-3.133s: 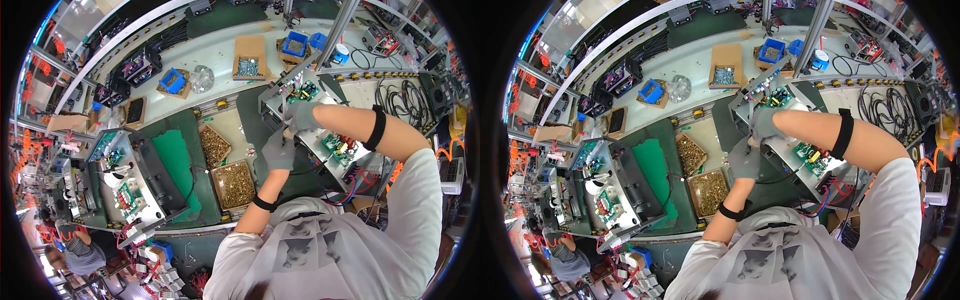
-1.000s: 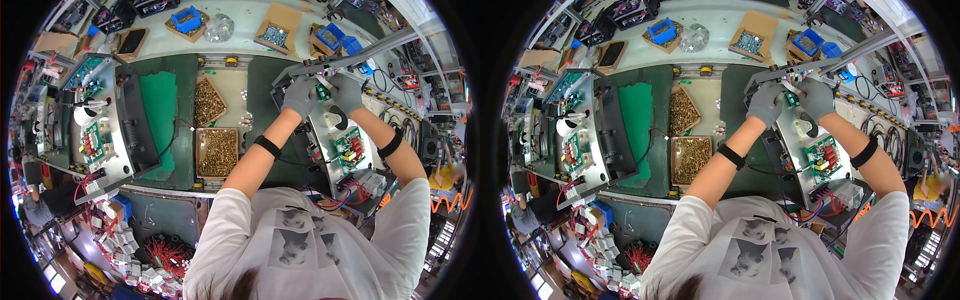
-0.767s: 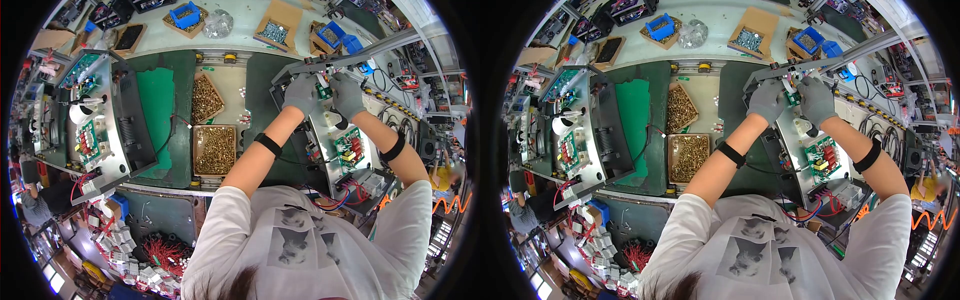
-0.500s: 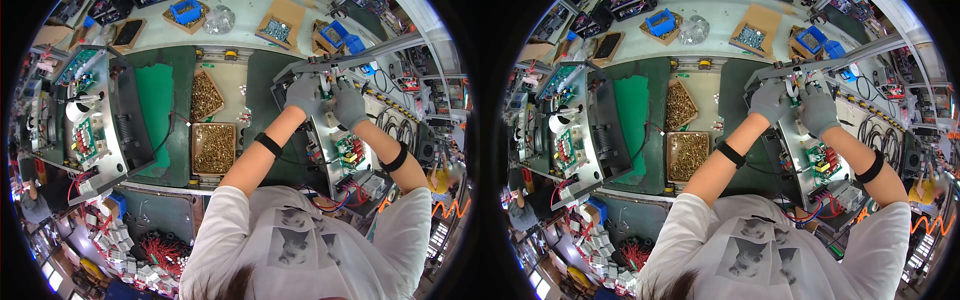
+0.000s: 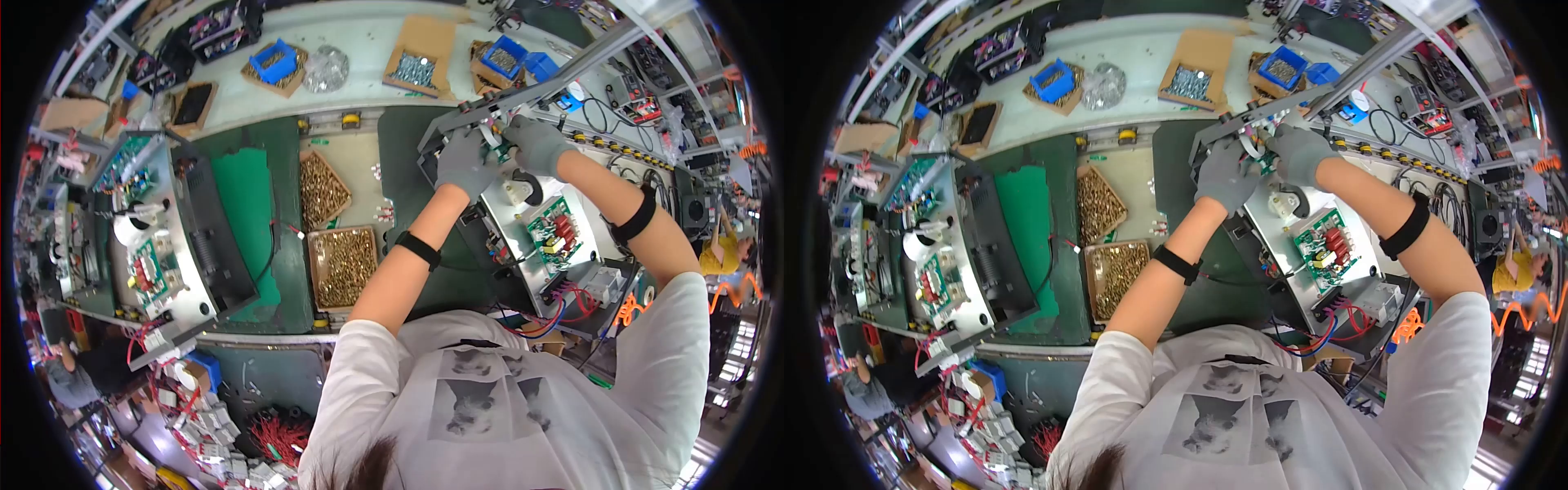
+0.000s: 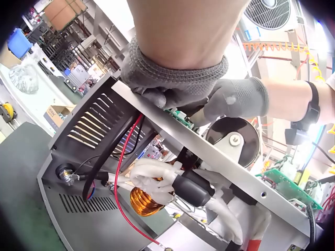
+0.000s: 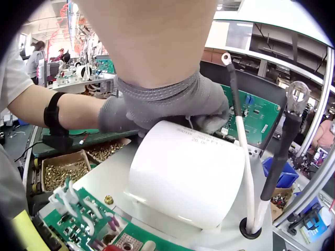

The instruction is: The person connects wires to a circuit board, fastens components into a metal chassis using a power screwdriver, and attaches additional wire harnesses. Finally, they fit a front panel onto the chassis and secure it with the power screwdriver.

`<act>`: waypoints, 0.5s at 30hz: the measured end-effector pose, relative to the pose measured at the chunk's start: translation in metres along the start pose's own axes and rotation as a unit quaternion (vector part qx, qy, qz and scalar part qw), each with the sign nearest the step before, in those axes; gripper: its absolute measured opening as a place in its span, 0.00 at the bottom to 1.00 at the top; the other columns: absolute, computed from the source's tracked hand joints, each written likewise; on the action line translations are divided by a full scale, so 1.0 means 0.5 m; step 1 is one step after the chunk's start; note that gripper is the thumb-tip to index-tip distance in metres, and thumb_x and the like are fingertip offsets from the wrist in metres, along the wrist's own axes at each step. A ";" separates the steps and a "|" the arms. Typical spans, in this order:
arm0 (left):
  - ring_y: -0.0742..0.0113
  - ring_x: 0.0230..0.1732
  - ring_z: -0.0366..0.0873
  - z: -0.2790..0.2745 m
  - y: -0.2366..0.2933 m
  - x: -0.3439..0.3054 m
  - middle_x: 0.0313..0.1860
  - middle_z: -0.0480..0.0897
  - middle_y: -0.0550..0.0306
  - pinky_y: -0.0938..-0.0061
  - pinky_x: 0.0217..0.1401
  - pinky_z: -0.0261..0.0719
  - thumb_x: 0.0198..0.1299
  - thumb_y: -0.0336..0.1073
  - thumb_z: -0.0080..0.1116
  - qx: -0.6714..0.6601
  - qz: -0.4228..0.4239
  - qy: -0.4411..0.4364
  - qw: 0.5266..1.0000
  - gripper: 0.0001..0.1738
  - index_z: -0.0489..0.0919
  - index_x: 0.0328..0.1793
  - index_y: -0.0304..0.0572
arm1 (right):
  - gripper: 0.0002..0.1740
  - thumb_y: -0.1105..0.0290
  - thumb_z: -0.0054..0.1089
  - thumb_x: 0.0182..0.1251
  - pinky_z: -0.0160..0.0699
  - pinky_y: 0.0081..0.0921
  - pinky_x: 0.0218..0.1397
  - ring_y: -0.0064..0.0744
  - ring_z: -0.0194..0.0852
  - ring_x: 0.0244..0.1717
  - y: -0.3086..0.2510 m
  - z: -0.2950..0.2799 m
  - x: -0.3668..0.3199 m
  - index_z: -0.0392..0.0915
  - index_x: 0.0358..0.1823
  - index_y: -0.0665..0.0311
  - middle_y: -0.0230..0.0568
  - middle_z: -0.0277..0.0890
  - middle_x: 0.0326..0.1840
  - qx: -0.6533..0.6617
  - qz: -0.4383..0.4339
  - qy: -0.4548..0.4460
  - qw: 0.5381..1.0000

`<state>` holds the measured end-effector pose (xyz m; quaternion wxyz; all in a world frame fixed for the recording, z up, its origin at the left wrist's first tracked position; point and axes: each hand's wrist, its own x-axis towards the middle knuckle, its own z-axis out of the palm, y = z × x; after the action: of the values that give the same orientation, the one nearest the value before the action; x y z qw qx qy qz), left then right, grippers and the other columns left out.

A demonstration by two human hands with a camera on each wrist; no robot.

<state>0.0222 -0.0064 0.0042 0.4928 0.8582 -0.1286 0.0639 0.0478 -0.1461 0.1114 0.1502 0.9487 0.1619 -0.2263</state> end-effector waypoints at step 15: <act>0.49 0.41 0.80 0.004 0.046 0.002 0.38 0.83 0.49 0.60 0.44 0.76 0.57 0.50 0.56 0.076 -0.248 0.116 0.959 0.17 0.81 0.39 0.44 | 0.29 0.56 0.54 0.63 0.69 0.37 0.51 0.47 0.70 0.46 0.100 -0.144 -0.538 0.67 0.66 0.56 0.49 0.71 0.48 0.236 0.069 0.273 0.930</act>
<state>0.0167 -0.0191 0.0225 0.4381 0.8848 0.1512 0.0481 -0.1333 -0.2296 0.3119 -0.1128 0.9908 0.0727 0.0203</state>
